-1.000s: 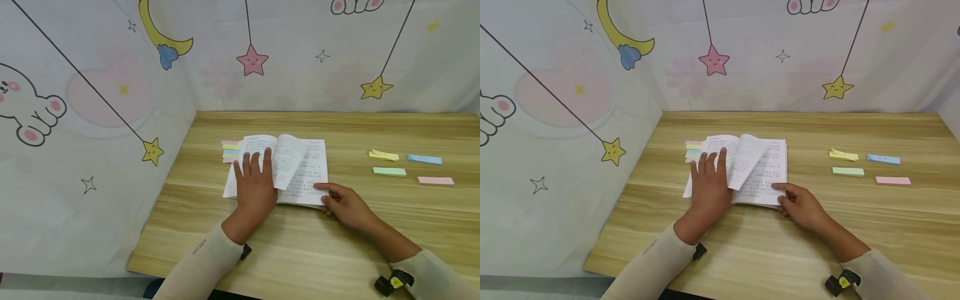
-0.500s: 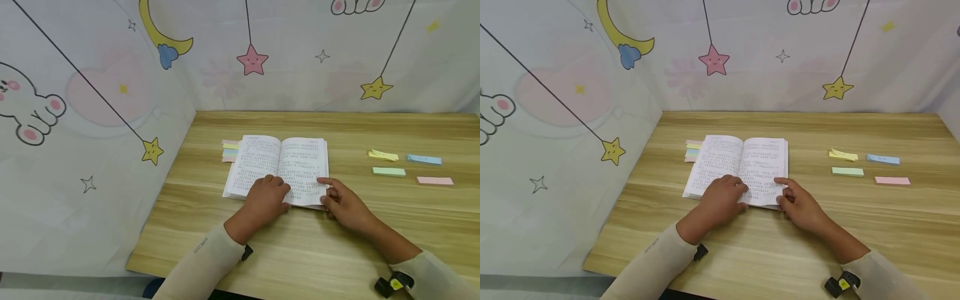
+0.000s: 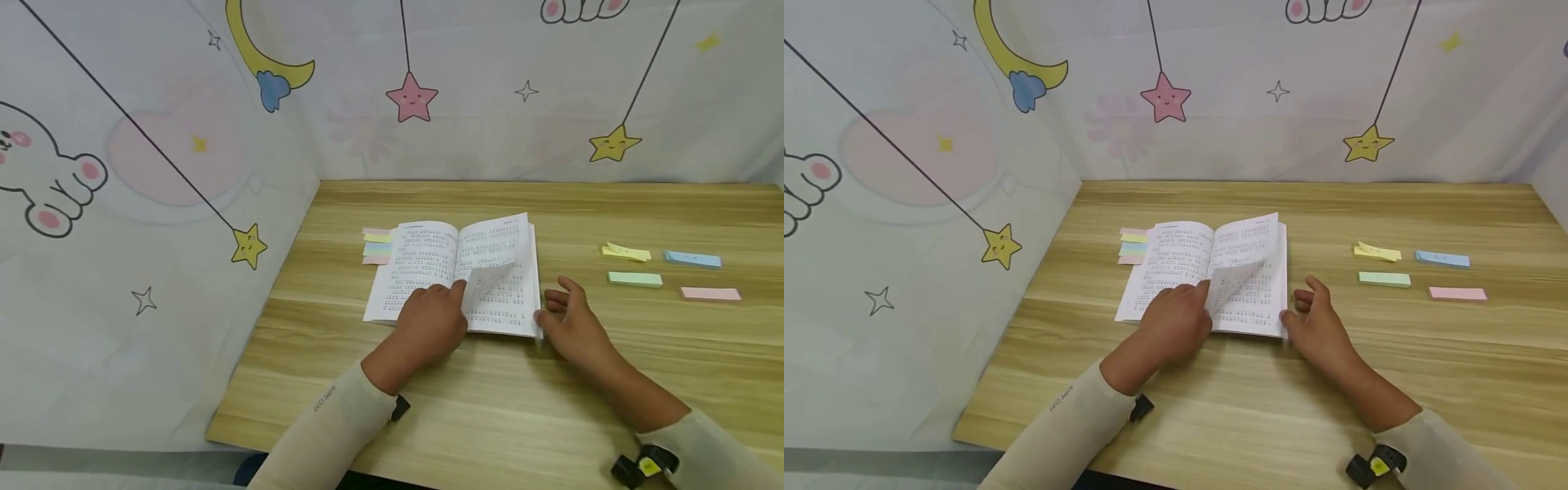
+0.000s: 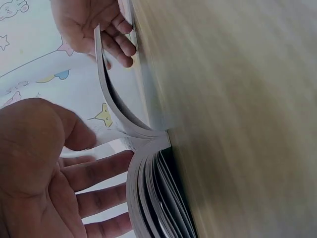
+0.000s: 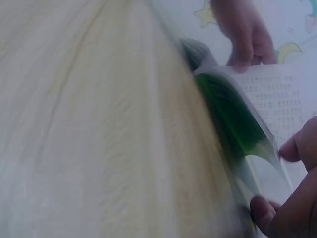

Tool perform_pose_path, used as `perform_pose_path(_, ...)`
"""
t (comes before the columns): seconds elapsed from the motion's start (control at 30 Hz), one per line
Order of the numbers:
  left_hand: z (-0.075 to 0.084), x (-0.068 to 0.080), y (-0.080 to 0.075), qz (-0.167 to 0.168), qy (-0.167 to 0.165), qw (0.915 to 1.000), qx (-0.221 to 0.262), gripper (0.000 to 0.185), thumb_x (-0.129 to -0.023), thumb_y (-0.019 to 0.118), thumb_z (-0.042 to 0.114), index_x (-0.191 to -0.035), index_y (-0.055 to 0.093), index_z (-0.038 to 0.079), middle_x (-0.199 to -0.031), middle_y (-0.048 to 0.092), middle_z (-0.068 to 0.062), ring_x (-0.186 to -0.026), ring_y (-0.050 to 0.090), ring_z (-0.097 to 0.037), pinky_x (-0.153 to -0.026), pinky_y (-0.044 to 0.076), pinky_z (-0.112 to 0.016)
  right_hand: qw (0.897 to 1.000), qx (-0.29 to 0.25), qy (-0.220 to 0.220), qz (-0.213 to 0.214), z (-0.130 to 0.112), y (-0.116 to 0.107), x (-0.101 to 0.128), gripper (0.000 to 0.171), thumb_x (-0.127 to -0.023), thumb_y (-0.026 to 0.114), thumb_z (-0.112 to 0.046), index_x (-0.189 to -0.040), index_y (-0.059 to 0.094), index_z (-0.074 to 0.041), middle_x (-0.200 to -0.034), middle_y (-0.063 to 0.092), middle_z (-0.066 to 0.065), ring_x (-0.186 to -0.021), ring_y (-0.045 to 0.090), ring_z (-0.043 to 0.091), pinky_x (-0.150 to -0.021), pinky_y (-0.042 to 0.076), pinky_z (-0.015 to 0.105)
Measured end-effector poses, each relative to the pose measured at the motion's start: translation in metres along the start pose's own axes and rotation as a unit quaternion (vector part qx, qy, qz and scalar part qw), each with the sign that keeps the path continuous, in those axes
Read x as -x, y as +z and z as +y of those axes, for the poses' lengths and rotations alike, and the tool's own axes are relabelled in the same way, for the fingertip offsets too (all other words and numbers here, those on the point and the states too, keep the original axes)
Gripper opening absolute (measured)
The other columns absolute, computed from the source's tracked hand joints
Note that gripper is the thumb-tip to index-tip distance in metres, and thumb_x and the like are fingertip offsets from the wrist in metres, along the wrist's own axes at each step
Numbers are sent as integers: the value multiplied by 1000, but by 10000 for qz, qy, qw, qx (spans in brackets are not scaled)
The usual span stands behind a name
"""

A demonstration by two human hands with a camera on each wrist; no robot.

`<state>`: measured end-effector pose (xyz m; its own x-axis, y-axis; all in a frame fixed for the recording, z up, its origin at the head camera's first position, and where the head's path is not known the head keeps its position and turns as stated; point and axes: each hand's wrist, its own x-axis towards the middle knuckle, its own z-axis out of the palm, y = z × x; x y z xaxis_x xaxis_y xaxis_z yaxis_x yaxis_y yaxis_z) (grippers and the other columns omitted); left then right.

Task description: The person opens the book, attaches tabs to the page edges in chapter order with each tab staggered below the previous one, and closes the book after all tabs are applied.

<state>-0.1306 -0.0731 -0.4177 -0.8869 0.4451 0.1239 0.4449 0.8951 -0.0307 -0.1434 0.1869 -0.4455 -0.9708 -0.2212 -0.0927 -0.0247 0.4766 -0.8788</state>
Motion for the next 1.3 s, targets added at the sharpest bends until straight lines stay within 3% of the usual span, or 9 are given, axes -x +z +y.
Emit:
perform_pose_path(0.13, -1, 0, 1, 338, -35, 9994, -35, 53, -100, 60, 26, -145, 49, 0, -83, 72, -2, -92, 71, -17, -74, 54, -35, 9918, -882, 636, -670, -3, -3, -4, 82, -103, 59, -18, -159, 5, 7, -118, 67, 27, -98, 68, 34, -87, 51, 33)
perform_pose_path(0.2, -2, 0, 1, 413, -11, 9991, -57, 54, -102, 58, 29, -146, 47, 0, -78, 70, -2, -84, 71, -18, -73, 53, -36, 9824, -1373, 732, -1035, -1, -3, -5, 76, -102, 61, -13, -157, 15, 9, -109, 72, 18, -82, 69, 27, -79, 54, 30)
perform_pose_path(0.33, -1, -1, 1, 306, -41, 9995, 5, 56, -104, 57, 37, -146, 49, 2, -74, 67, -2, -79, 70, -19, -75, 53, -37, 9729, -1784, 665, -1316, 2, 0, -4, 59, -100, 65, -8, -147, 36, 12, -105, 74, 11, -76, 67, 20, -71, 58, 33)
perform_pose_path(0.57, 2, -2, -3, -427, -56, 9988, 237, 64, -96, 57, 65, -134, 57, 13, -85, 71, 3, -98, 67, -19, -93, 48, -39, 9889, -1194, 453, -766, -1, 11, -8, 49, -96, 73, -17, -133, 53, 8, -92, 73, 12, -70, 65, 20, -63, 55, 31)
perform_pose_path(0.7, 1, -2, -2, -371, 8, 9993, 103, 48, -104, 52, 50, -129, 61, 11, -88, 72, 2, -102, 67, -18, -91, 50, -38, 9870, -1316, 455, -806, -4, 11, -8, 48, -101, 67, -17, -138, 50, 9, -99, 73, 13, -71, 65, 22, -65, 56, 33)
perform_pose_path(0.83, 1, -3, 0, -294, -37, 9995, 148, 41, -108, 42, 34, -133, 61, 8, -93, 74, -1, -109, 67, -17, -91, 51, -38, 9790, -1699, 472, -1020, -4, 6, -6, 49, -102, 57, -4, -146, 41, 11, -106, 73, 18, -73, 66, 25, -67, 58, 36)
perform_pose_path(1.07, 1, -3, -2, -569, -40, 9979, 293, 50, -97, 56, 63, -112, 64, 17, -71, 60, 7, -93, 63, -17, -91, 46, -38, 9897, -1085, 429, -835, -6, 8, -8, 48, -98, 70, -15, -136, 53, 9, -88, 73, 13, -67, 66, 21, -62, 54, 30)
perform_pose_path(1.17, 0, -3, -1, -543, 35, 9983, 229, 46, -94, 63, 63, -105, 64, 19, -71, 59, 8, -91, 62, -16, -91, 46, -38, 9908, -1016, 481, -754, -7, 11, -9, 47, -99, 70, -21, -133, 56, 7, -88, 73, 13, -69, 66, 21, -62, 54, 31)
perform_pose_path(1.3, 0, -2, -2, -539, 77, 9983, 224, 36, -99, 61, 54, -107, 66, 19, -76, 64, 8, -103, 64, -17, -95, 47, -39, 9863, -1319, 597, -791, -7, 10, -8, 44, -103, 65, -25, -132, 55, 7, -88, 71, 16, -70, 66, 22, -64, 56, 33)
